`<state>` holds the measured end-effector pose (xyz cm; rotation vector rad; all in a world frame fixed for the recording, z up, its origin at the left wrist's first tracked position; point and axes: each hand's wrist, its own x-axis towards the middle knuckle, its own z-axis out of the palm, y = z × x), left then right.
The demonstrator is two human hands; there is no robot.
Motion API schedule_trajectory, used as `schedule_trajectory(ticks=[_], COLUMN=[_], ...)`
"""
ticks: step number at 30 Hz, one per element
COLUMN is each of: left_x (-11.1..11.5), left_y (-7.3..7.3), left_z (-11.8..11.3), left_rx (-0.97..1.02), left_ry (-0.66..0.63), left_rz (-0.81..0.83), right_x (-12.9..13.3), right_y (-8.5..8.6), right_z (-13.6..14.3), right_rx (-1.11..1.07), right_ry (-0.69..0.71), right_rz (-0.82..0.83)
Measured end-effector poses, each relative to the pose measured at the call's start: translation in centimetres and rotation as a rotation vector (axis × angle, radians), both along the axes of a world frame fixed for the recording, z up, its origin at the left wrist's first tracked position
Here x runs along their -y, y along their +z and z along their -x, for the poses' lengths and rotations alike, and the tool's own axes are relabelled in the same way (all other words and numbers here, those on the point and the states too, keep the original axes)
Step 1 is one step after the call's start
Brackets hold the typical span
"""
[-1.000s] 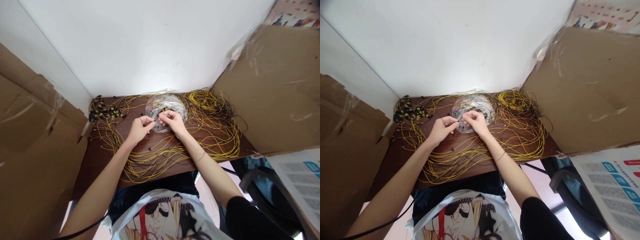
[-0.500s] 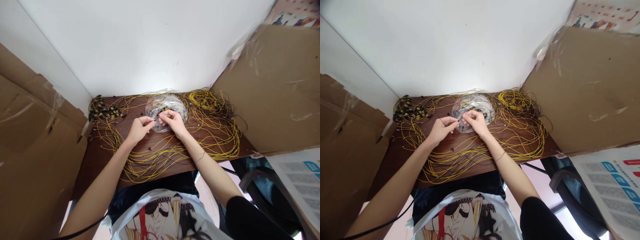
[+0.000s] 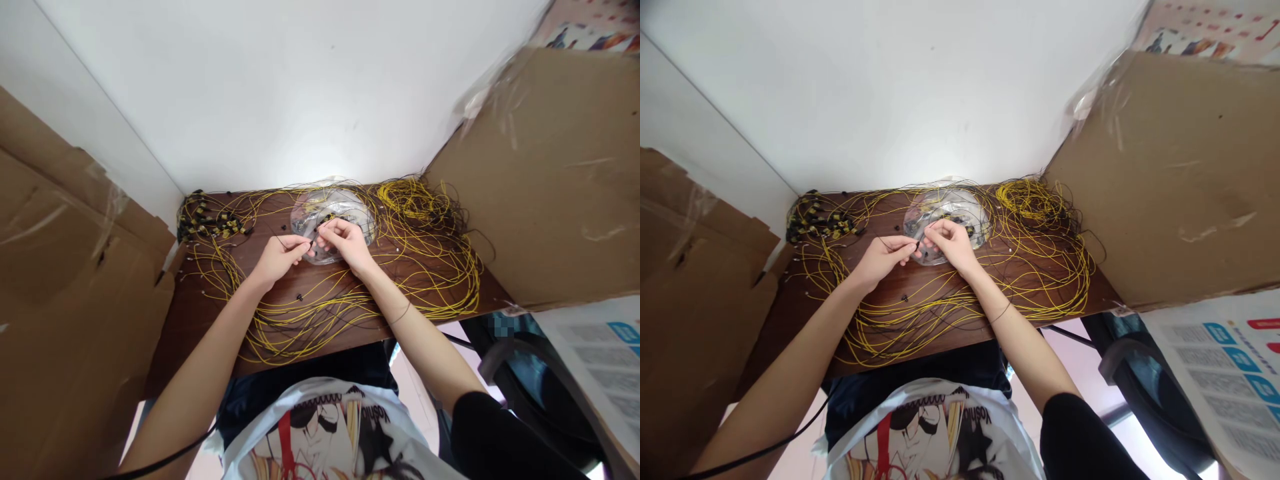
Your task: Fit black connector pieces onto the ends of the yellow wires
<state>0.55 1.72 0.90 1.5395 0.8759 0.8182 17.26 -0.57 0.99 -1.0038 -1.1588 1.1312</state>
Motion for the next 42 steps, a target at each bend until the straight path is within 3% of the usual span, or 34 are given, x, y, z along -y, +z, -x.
schedule_trajectory(ticks=[7,16,23,42], left_x=[0.01,0.12,0.0,0.02], left_y=[0.1,0.36,0.11,0.16], left_z=[-0.03,-0.02,0.12,0.06], left_rx=[-0.009,-0.053,-0.065,-0.064], left_ry=[-0.018,-0.002,-0.015,-0.008], left_rz=[-0.001,-0.025,-0.038,-0.024], right_x=[0.05,-0.12,0.01,-0.08], right_y=[-0.03,-0.21,-0.2,-0.23], right_z=[0.11,0.08,0.0,-0.02], right_rx=[0.053,0.001,0.082,0.098], right_ry=[0.048,-0.029,0.065,0.063], right_rz=[0.002,0.045,-0.006,-0.008])
